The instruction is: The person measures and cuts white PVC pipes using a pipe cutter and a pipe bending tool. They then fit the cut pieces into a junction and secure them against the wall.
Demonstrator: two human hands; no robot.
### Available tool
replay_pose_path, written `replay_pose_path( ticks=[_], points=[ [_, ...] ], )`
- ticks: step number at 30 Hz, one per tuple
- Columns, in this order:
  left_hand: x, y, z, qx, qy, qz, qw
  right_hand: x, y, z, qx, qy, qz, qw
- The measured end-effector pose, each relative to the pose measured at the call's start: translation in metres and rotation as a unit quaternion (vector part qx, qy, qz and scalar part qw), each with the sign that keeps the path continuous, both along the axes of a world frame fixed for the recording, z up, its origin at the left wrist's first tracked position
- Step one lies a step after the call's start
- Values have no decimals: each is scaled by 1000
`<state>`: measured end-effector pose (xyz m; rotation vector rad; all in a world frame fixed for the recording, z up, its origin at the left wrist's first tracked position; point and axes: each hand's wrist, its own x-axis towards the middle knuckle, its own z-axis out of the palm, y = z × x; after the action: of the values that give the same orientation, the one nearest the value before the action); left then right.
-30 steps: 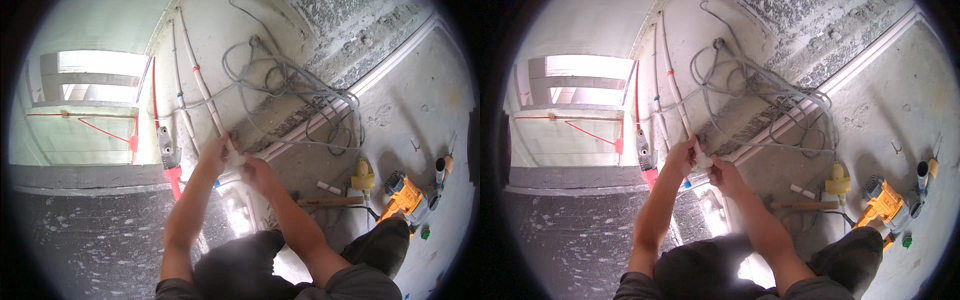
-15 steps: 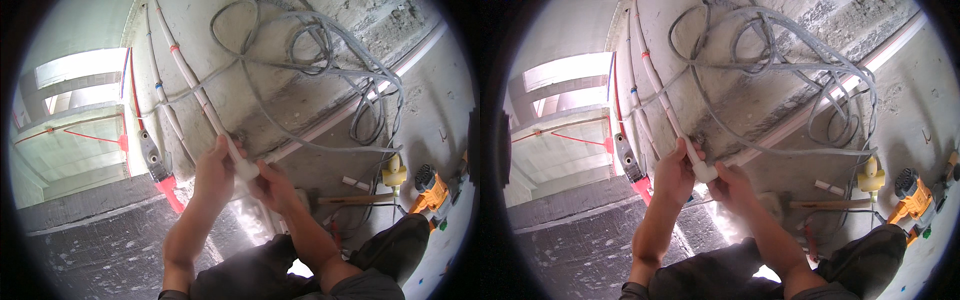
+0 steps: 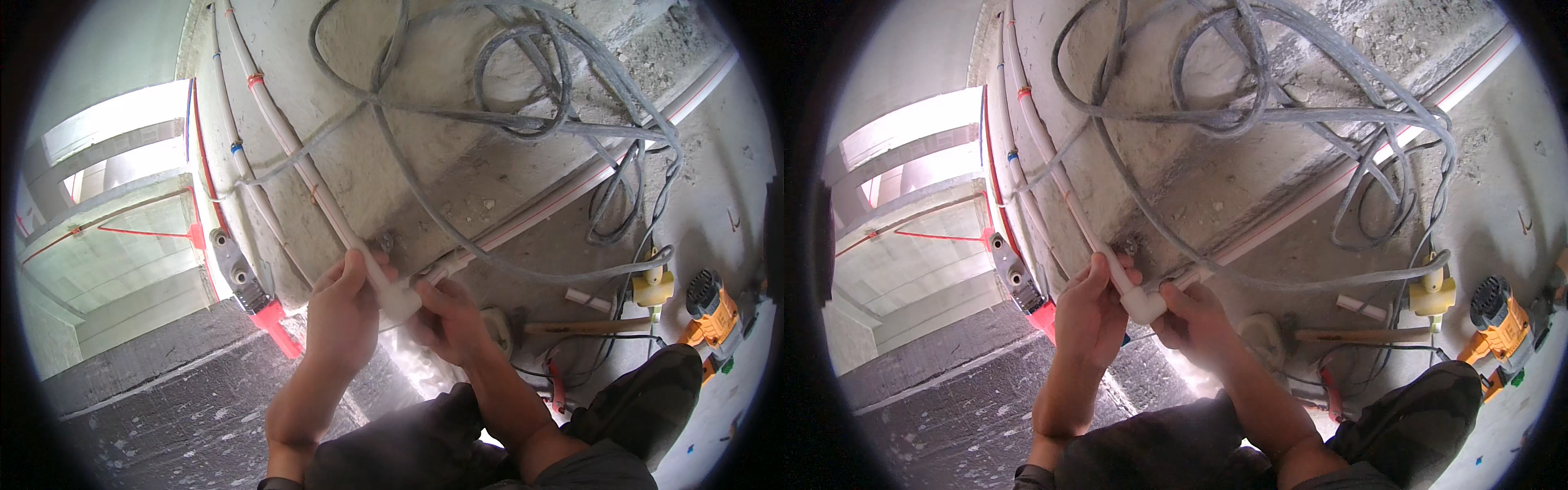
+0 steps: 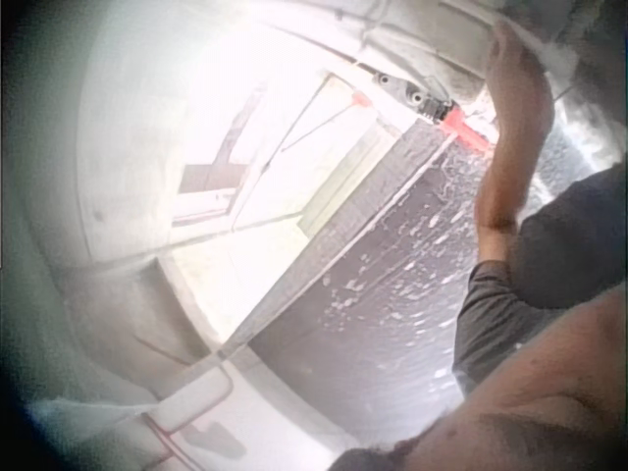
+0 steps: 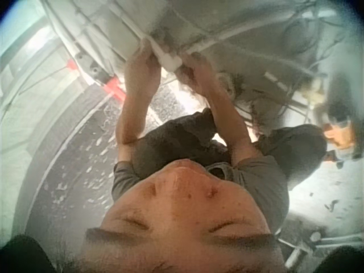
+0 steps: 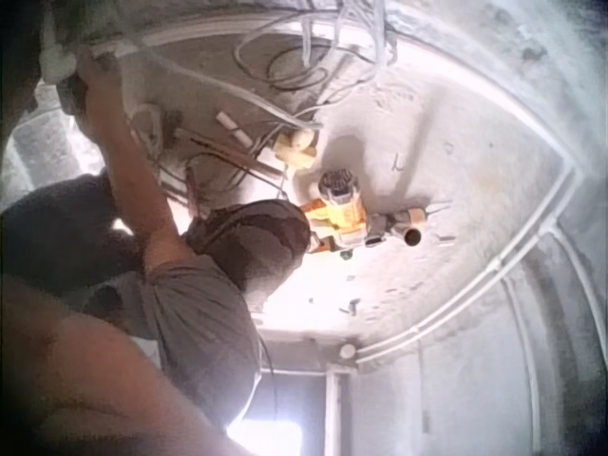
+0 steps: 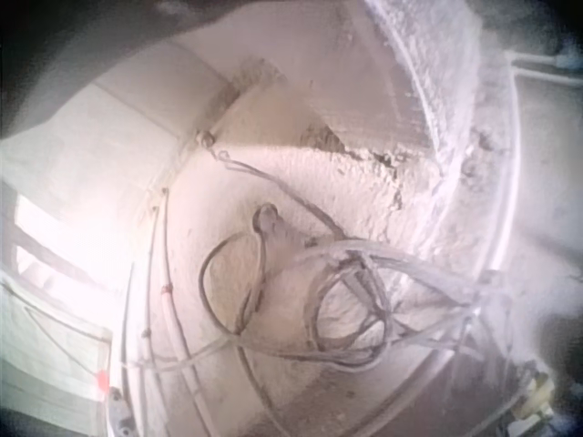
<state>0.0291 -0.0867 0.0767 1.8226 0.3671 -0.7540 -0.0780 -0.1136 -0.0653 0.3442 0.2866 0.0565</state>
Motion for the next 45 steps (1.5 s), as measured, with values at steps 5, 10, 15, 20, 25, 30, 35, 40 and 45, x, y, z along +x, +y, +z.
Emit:
replay_pose_path(
  ticks=[5, 10, 15, 20, 25, 30, 35, 40, 45],
  points=[
    [1, 2, 3, -11, 5, -1, 1000, 1, -2, 5, -3, 14, -1, 1000],
    [3, 3, 4, 3, 5, -26, 1000, 2, -2, 2, -13, -5, -5, 1000],
    [0, -3, 5, 51, 2, -27, 998, 1, 0, 1, 15, 17, 3, 1000],
    [1, 3, 2, 19, -1, -43, 999, 1, -5, 6, 14, 28, 6, 999],
    [1, -1, 7, 34, 5, -47, 998, 0, -7, 4, 4, 10, 12, 1000],
    [3, 0, 8, 57, 7, -61, 996, -1, -9, 8, -3, 5, 13, 1000],
    [6, 2, 10, 41, 31, -53, 997, 3, -15, 8, -79, -6, 45, 996],
    [8, 4, 12, 33, 43, -56, 997, 0, -10, 7, -1, 1, 34, 999],
    [10, 3, 14, -4, 67, -19, 998, 5, -19, 17, -30, 18, 48, 998]
  ],
)
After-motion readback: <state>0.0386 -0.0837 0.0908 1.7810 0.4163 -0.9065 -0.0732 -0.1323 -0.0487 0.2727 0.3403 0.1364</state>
